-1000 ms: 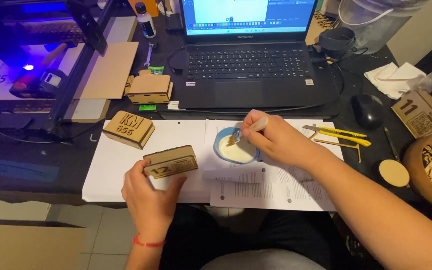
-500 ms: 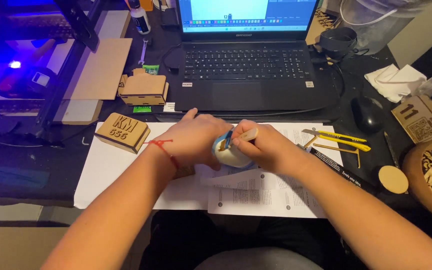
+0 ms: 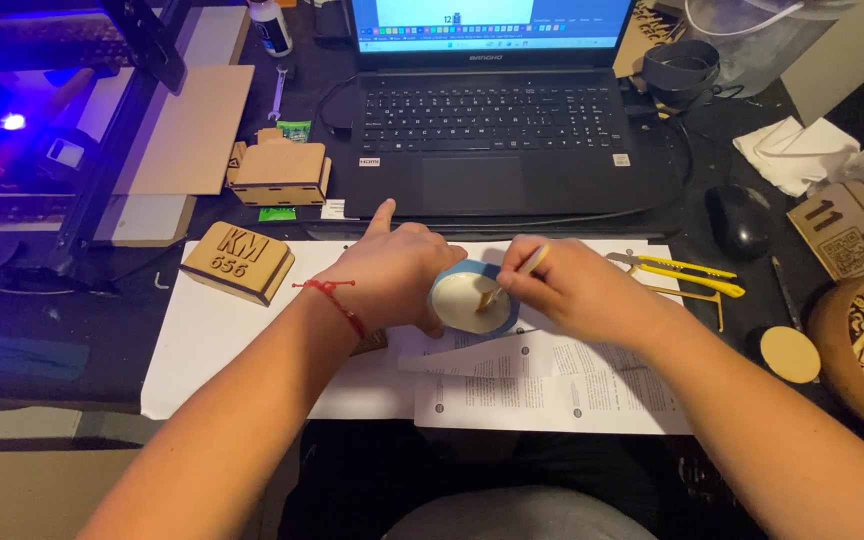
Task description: The person paints the surface of small wooden blocks with a light-colored liquid using a brush. They dip the brush into a small container to reload the liquid and apply it to blocks marked with numbers and QR codes.
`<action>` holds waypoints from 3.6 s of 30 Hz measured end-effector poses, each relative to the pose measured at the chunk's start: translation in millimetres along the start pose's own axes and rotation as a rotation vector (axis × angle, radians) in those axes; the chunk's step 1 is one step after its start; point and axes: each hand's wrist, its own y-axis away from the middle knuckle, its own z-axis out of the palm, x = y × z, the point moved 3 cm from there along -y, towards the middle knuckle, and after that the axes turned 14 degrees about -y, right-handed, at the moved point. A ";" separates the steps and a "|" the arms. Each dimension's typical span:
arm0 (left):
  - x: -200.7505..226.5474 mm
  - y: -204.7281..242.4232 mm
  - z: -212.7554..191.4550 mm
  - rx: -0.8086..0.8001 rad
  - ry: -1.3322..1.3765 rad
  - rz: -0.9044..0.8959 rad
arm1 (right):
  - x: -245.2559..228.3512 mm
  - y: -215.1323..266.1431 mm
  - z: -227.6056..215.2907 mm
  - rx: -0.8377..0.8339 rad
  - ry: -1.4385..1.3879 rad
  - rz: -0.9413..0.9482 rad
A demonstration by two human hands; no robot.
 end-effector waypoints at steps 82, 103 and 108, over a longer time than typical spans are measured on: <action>148.7 164.6 107.2 1.045 2.040 -0.290 | -8.0 159.4 75.3 0.381 -1.158 -0.716; 155.5 195.1 110.7 0.988 2.185 -0.338 | -5.8 199.9 54.6 0.595 -1.243 -0.562; 163.1 211.1 100.5 0.826 2.488 -0.185 | 4.0 200.8 42.1 0.661 -1.323 -0.499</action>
